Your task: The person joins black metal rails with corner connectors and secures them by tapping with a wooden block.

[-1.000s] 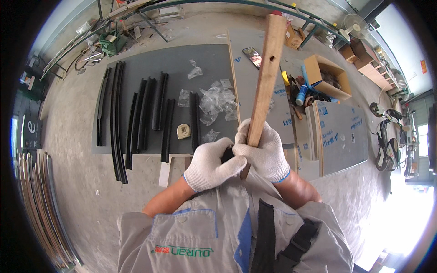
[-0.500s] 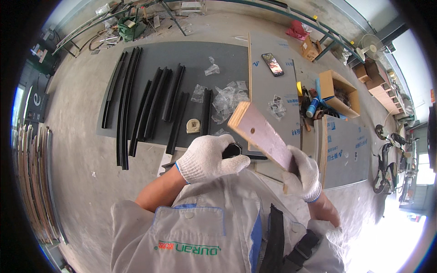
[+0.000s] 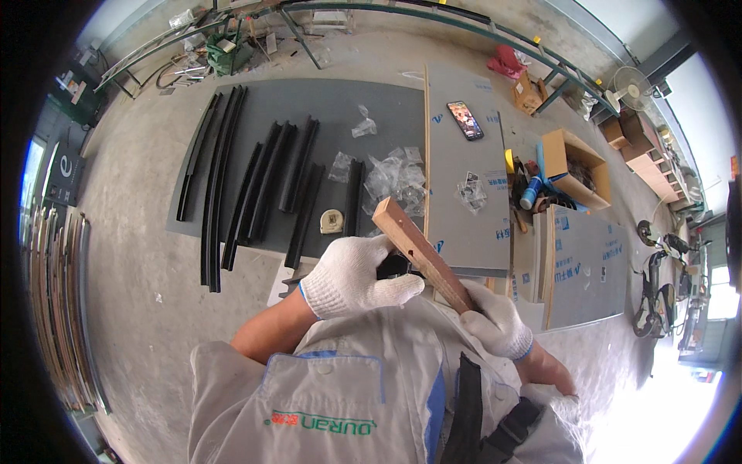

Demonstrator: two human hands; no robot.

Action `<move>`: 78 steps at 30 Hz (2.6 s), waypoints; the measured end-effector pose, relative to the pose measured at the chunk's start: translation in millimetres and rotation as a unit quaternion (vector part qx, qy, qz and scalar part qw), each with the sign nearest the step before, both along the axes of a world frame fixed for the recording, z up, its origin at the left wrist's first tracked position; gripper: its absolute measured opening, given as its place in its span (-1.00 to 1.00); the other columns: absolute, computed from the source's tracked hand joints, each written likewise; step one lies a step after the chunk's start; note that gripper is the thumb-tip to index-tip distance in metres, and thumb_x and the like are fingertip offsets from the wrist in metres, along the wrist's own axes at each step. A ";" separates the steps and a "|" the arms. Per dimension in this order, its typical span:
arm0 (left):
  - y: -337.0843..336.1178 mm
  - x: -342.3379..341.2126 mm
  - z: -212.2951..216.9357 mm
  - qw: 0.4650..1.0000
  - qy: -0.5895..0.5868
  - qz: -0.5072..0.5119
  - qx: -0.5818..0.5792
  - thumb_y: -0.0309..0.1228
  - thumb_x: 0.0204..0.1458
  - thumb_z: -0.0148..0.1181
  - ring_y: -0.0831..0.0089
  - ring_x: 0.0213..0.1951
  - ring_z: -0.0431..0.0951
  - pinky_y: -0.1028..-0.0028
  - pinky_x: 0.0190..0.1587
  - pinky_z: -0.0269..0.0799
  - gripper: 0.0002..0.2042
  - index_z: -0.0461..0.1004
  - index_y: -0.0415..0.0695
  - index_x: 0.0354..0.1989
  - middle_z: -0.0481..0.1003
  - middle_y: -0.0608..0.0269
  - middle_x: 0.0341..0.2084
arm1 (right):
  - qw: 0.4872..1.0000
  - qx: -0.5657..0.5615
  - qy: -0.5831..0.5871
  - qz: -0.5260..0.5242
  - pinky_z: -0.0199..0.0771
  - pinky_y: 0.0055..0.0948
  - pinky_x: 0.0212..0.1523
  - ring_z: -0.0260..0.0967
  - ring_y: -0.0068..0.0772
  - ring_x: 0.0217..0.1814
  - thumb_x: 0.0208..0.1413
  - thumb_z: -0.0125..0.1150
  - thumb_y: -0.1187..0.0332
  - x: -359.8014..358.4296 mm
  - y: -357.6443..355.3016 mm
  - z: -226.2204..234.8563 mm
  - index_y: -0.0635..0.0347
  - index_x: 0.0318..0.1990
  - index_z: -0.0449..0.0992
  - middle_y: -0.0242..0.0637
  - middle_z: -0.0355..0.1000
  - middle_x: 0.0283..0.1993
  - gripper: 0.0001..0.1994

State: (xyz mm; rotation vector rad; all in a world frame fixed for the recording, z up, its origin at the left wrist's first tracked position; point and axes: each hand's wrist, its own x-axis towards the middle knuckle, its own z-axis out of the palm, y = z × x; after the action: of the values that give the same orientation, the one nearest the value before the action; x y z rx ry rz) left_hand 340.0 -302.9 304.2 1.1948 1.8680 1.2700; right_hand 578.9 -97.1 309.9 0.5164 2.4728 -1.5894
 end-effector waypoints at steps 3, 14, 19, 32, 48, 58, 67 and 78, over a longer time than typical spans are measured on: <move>-2.7 -3.0 4.2 0.998 0.006 0.009 -0.058 0.12 0.01 0.48 0.09 -0.39 0.72 0.27 -0.25 0.61 -0.37 0.59 -0.34 -0.15 0.62 -0.05 -0.50 | 0.975 -0.132 0.114 -0.139 0.50 -0.23 0.23 0.59 -0.07 0.11 0.25 0.22 0.21 16.1 -10.4 -16.1 0.30 0.41 0.35 0.11 0.58 0.03 -0.38; 6.6 2.0 5.0 0.990 0.084 0.102 -0.043 -0.25 -0.11 0.52 0.20 -0.40 0.70 0.32 -0.27 0.62 -0.61 0.55 -0.25 -0.22 0.63 0.07 -0.49 | 0.913 -0.226 0.248 -0.234 0.46 -0.49 -0.40 0.43 -0.44 -0.49 0.38 0.17 -0.17 6.5 -14.8 -9.7 0.41 0.37 0.33 -0.16 0.53 -0.35 -0.25; 12.4 -5.4 0.8 0.977 0.183 0.097 -0.058 -0.28 -0.06 0.42 0.05 -0.32 0.73 0.22 -0.22 0.65 -0.68 0.56 -0.19 -0.19 0.66 0.04 -0.42 | 0.995 0.036 0.063 -0.061 0.58 -0.24 0.15 0.58 -0.28 0.06 0.28 0.30 0.07 -1.3 -13.2 23.5 0.25 0.23 0.53 -0.10 0.63 0.03 -0.48; 23.2 -7.9 -8.5 0.964 0.209 0.161 -0.042 -0.34 -0.12 0.50 0.02 -0.36 0.70 0.25 -0.26 0.64 -0.69 0.55 -0.18 -0.24 0.64 0.00 -0.42 | 0.993 0.107 0.055 0.011 0.58 -0.35 -0.12 0.58 -0.35 -0.18 0.31 0.19 0.17 -4.0 -7.5 7.3 0.35 0.39 0.35 -0.07 0.61 -0.11 -0.40; 12.8 -13.3 -146.1 0.974 -0.040 0.147 -0.166 0.00 0.01 0.45 -0.07 -0.09 0.72 0.10 -0.03 0.57 -0.42 0.59 -0.36 -0.10 0.67 -0.27 -0.26 | 0.946 -0.240 0.028 -0.214 0.49 -0.51 -0.40 0.45 -0.52 -0.39 0.37 0.07 0.48 -19.4 10.7 -0.6 0.38 0.59 0.06 -0.20 0.52 -0.18 -0.33; 18.3 -7.3 -57.6 0.945 0.198 0.147 -0.214 -0.06 0.03 0.45 -0.11 -0.36 0.69 0.04 -0.28 0.62 -0.57 0.57 -0.22 -0.24 0.62 -0.08 -0.50 | 0.984 0.034 0.172 -0.042 0.47 -0.53 -0.50 0.43 -0.57 -0.46 0.45 0.01 0.45 -10.5 34.8 -21.1 0.18 0.63 0.04 -0.28 0.50 -0.31 -0.36; 23.6 11.1 -57.0 0.955 0.138 0.121 -0.232 -0.05 0.09 0.40 -0.16 -0.29 0.69 0.01 -0.19 0.61 -0.56 0.52 -0.25 -0.25 0.64 -0.14 -0.43 | 0.993 -0.040 0.072 -0.087 0.46 -0.56 -0.42 0.37 -0.62 -0.46 0.41 0.10 0.42 -12.4 16.8 -29.6 0.19 0.59 0.18 -0.37 0.49 -0.27 -0.38; -18.0 -144.4 -244.5 0.855 0.142 0.347 -0.358 -0.16 0.08 0.24 -0.26 -0.05 0.68 -0.01 0.03 0.64 -0.48 0.34 -0.43 -0.02 0.62 -0.43 -0.13 | 0.896 -0.270 -0.009 -0.351 0.37 -0.52 -0.59 0.32 -0.59 -0.58 0.45 -0.04 0.37 -14.3 -3.0 -58.2 0.25 0.61 0.08 -0.31 0.43 -0.40 -0.39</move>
State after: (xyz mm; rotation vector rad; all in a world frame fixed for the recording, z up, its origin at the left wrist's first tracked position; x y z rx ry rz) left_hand 195.6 -320.9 59.7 0.3007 2.7845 0.5558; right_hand 564.5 -100.1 251.7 1.4019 1.7515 -2.3725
